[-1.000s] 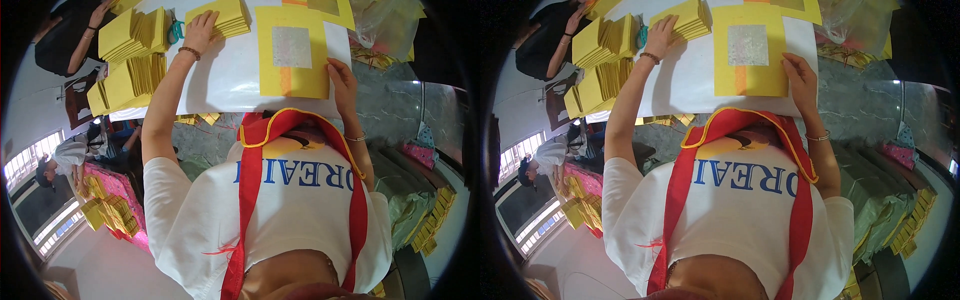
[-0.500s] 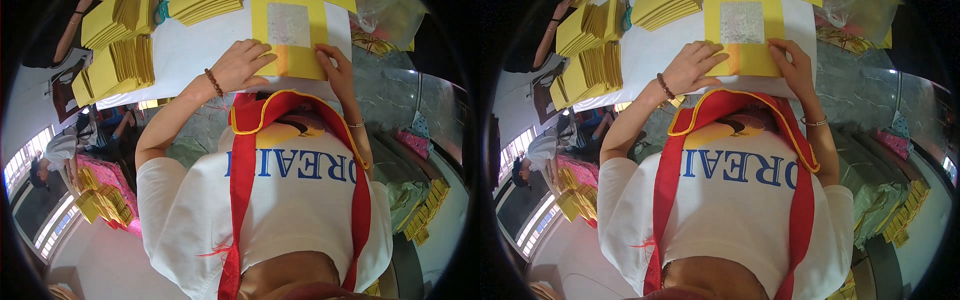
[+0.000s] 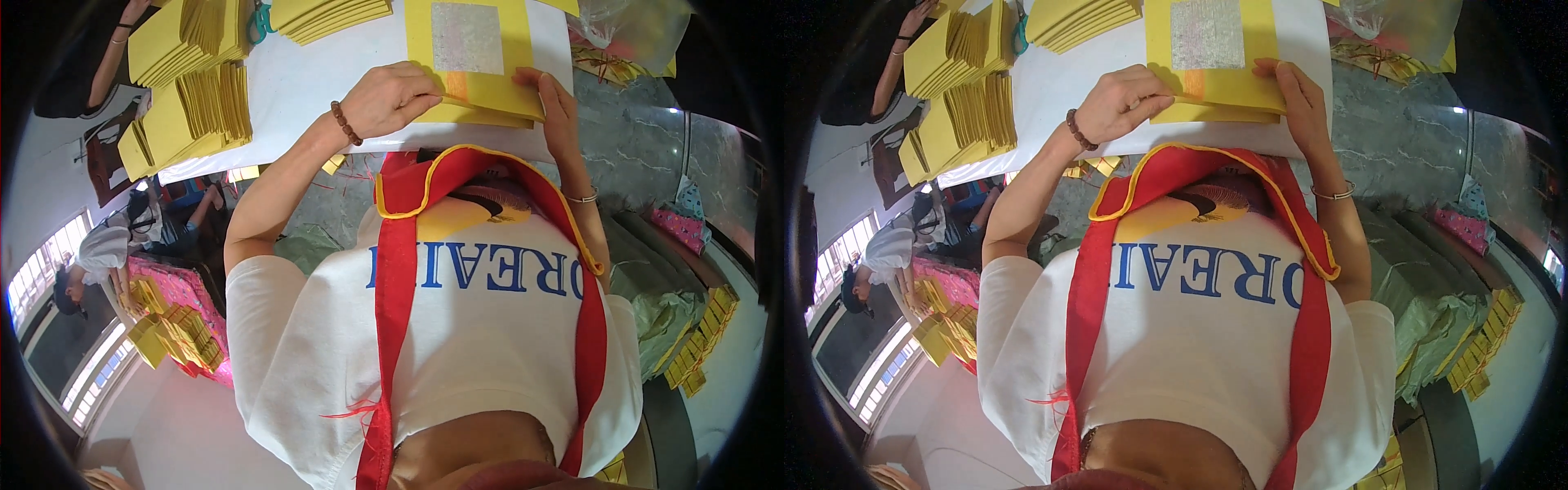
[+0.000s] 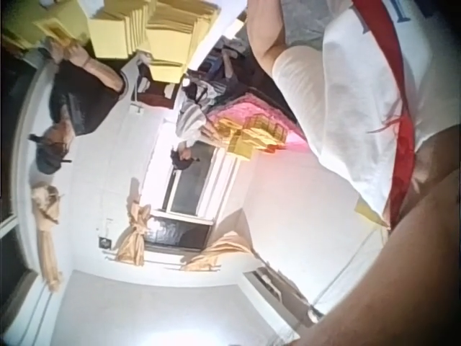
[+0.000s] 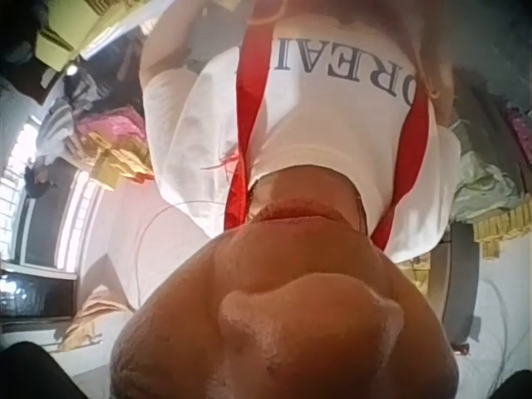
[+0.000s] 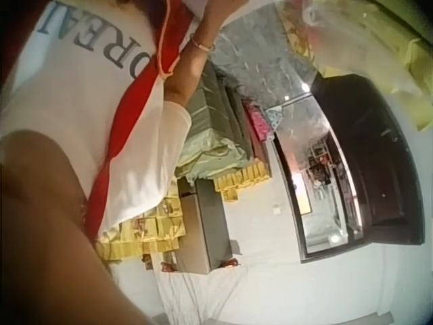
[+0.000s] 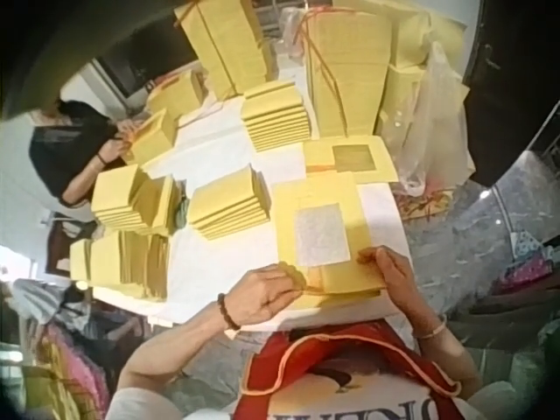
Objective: Folding sheets of yellow paper into uniform rectangular shapes at a work table.
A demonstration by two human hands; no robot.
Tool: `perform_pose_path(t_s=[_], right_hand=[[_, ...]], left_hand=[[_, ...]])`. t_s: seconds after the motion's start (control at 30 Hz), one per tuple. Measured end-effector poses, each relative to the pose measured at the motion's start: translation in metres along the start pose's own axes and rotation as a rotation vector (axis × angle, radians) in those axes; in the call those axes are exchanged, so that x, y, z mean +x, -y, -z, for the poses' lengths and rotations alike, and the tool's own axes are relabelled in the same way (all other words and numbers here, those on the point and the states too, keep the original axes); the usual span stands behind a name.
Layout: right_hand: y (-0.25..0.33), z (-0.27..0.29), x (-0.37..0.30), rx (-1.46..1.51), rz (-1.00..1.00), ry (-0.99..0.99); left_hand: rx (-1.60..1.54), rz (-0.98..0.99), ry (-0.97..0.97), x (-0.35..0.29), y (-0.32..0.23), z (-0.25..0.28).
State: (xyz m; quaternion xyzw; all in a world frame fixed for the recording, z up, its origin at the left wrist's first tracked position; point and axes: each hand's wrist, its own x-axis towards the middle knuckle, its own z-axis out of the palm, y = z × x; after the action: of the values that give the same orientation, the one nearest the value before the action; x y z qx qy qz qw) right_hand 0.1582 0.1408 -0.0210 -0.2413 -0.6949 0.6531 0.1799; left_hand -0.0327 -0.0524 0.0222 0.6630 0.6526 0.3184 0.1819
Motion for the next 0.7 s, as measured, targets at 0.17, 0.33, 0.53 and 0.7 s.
perform_pose_path(t_s=[0.17, 0.33, 0.53, 0.7], right_hand=[[-0.001, 0.001, 0.000, 0.010, -0.003, 0.002], [-0.002, 0.001, 0.001, 0.016, 0.021, 0.013], [-0.005, 0.003, 0.002, 0.022, 0.038, 0.028], [-0.005, 0.003, 0.002, 0.038, 0.016, 0.022]], left_hand=[[-0.131, 0.145, 0.025, 0.006, -0.001, 0.004], [-0.313, 0.374, 0.089, 0.008, 0.003, 0.006], [-0.478, 0.425, 0.102, 0.007, 0.013, 0.003], [-0.469, 0.451, 0.175, 0.012, 0.013, 0.007]])
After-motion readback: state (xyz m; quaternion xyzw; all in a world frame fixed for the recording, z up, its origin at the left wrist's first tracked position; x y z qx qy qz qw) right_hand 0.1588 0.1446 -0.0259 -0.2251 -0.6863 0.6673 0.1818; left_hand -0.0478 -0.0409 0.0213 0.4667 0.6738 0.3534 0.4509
